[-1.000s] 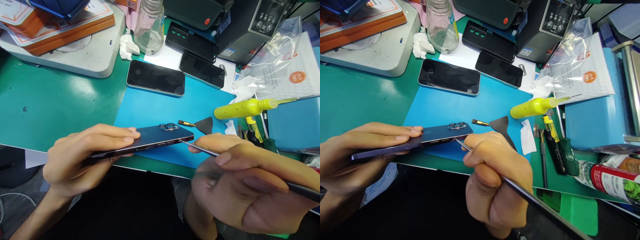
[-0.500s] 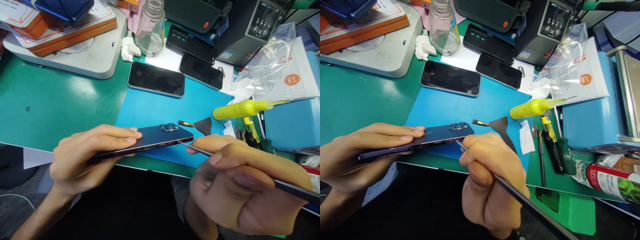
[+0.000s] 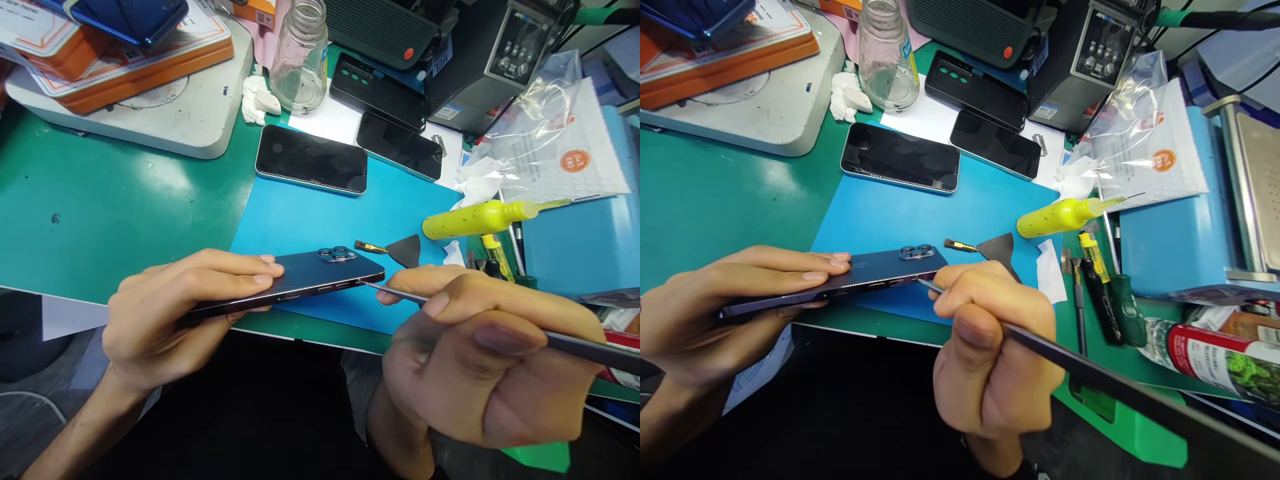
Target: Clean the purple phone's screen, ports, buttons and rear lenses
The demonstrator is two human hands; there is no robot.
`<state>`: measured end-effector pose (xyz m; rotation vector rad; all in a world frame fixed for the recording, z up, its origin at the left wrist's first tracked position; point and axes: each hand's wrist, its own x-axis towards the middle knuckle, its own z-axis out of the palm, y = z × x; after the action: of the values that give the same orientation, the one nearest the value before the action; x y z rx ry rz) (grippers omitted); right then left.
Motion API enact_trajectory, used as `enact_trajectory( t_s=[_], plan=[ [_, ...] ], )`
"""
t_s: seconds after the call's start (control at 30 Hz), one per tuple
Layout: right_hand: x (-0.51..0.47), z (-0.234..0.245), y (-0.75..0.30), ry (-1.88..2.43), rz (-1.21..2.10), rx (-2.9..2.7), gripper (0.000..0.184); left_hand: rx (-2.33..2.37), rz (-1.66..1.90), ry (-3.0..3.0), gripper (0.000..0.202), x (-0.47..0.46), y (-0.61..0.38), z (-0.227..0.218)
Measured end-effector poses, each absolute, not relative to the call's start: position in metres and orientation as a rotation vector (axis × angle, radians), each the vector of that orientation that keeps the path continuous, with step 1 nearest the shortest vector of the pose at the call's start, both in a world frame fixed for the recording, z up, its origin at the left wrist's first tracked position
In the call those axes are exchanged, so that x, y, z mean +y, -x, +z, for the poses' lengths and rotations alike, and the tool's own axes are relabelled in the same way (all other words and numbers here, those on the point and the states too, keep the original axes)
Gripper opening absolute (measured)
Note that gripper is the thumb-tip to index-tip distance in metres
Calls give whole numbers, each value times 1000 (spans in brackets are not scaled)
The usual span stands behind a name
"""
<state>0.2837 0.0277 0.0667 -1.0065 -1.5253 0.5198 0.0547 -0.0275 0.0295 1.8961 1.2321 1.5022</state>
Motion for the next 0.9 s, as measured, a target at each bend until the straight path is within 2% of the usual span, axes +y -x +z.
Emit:
enact_trajectory(
  t_s=[0.13,0.3,0.33,0.43,0.47,0.5,0.53,0.6,0.67,0.8,0.9],
  plan=[
    [25,65,-281,1020,547,-1477,31,1325,1473,-1855,57,-32,-57,30],
    [37,68,-277,910,505,-1389,19,1314,1491,-1863,58,-32,-58,31],
    [42,68,-278,888,489,-1313,27,1316,1502,-1861,58,-32,-59,31],
    [57,64,-285,847,543,-1118,66,1398,1488,-1815,55,-32,-62,32],
    [60,61,-289,821,584,-1113,73,1423,1487,-1804,52,-32,-63,33],
    [63,57,-292,790,615,-1138,72,1436,1490,-1803,50,-33,-64,33],
    [65,53,-296,723,607,-1185,62,1451,1494,-1798,48,-33,-65,34],
    [66,45,-302,589,526,-1237,30,1480,1507,-1778,46,-34,-67,34],
    [63,42,-306,517,539,-1257,15,1493,1514,-1760,45,-33,-68,34],
    [45,52,-309,571,815,-1376,17,1484,1547,-1744,44,-29,-65,32],
    [25,57,-314,763,750,-1522,29,1420,1546,-1761,45,-27,-61,31]
  ],
)
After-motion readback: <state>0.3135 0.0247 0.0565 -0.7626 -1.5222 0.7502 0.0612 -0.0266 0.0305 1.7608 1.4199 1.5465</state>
